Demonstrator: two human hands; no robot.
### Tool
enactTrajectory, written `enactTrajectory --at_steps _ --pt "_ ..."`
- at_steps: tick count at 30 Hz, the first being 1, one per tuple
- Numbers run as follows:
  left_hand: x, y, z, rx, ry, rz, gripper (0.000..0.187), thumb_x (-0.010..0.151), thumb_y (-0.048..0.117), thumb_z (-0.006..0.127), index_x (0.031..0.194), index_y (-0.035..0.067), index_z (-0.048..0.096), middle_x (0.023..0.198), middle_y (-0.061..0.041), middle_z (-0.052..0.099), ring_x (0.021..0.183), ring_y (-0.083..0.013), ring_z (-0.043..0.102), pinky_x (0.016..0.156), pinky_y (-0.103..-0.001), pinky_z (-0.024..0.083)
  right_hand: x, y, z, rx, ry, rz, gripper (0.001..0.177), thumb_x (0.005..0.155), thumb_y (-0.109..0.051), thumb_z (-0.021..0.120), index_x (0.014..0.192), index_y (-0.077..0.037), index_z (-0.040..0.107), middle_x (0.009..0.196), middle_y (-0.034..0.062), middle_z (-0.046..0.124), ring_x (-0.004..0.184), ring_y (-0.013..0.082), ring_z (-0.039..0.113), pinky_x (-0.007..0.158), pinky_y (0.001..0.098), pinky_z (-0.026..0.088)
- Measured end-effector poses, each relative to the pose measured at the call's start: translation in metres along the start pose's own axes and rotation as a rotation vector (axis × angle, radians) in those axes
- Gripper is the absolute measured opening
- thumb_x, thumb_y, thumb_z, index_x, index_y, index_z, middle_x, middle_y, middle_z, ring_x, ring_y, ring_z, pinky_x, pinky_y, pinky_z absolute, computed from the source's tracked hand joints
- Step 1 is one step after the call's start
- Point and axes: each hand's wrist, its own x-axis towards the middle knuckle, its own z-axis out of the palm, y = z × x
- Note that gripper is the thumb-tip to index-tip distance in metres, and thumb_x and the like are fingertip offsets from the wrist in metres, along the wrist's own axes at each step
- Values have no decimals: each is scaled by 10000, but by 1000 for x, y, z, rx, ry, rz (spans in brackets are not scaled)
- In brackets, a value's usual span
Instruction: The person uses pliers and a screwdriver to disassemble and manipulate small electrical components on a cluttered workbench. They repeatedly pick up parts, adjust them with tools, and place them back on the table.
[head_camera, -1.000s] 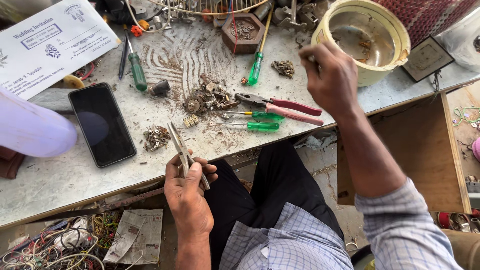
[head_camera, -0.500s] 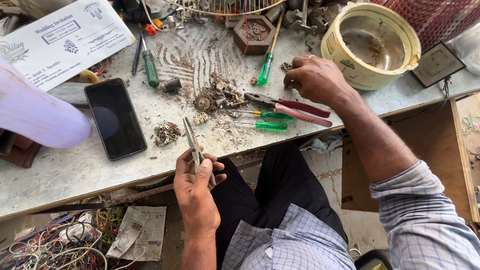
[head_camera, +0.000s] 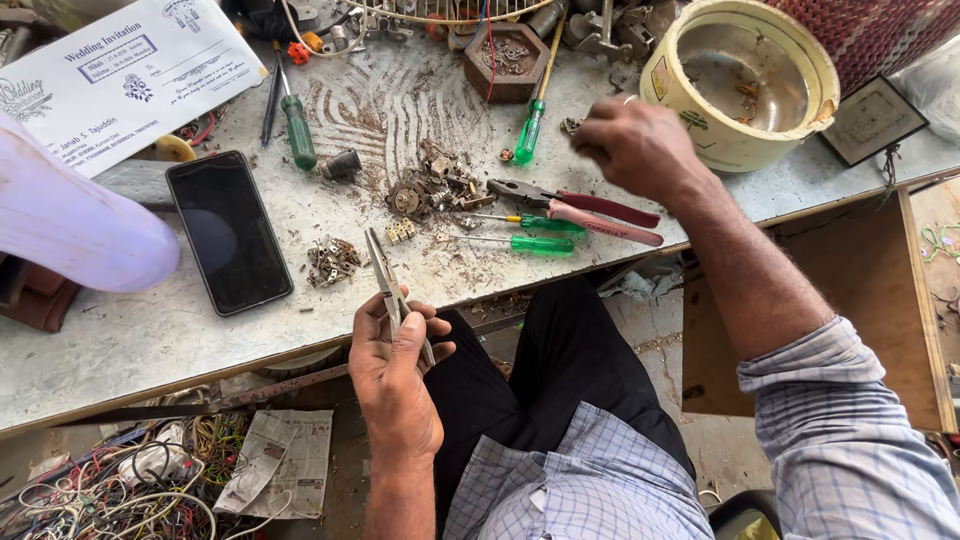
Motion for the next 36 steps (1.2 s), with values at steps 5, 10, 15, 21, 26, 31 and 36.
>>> enactTrajectory --at_steps 5,10,15,21,26,31,36 --pt "0 4 0 4 8 10 312 967 147 628 1261 54 580 996 -63 697 867 -144 700 675 -304 597 4 15 7 -244 96 51 94 975 -139 726 1030 -146 802 1017 70 743 830 217 692 680 382 582" --pt "0 5 -1 36 45 -14 343 950 152 639 1275 45 609 951 -64 708 833 -129 698 616 -297 607 -2 14 3 -7 230 37 100 1026 -116 723 1098 -117 793 1057 92 749 868 216 708 729 377 598" --pt "2 4 -5 35 29 -1 361 970 166 607 1304 29 608 930 -79 708 770 -127 689 554 -263 548 -10 -25 -27 191 201 29 84 1061 -110 701 1105 -94 770 1091 92 744 884 204 729 708 348 608" --pt "5 4 -6 -14 17 -45 353 940 106 544 1272 -3 593 934 -91 694 711 -123 666 518 -243 511 -23 -121 -42 343 172 -334 118 951 -125 736 1060 -123 782 1021 63 749 905 225 724 718 362 603" --pt "5 9 -6 25 35 -52 252 906 60 542 1154 22 515 959 -133 711 727 -147 682 546 -257 534 -13 -169 -29 237 130 -247 151 871 -180 739 1011 -143 782 936 45 712 883 266 683 694 429 539" --pt "9 21 -15 72 14 -52 142 887 50 527 1027 42 505 1013 -174 746 771 -183 742 589 -281 573 -3 -184 -19 140 128 -233 110 862 -173 702 932 -97 738 899 65 647 881 275 662 712 427 537" --pt "13 38 -32 97 54 6 80 888 45 515 940 25 571 1031 -170 761 780 -183 734 609 -285 571 8 -195 -15 25 -17 -208 177 910 -209 684 860 -41 668 890 107 610 789 293 637 695 437 527"
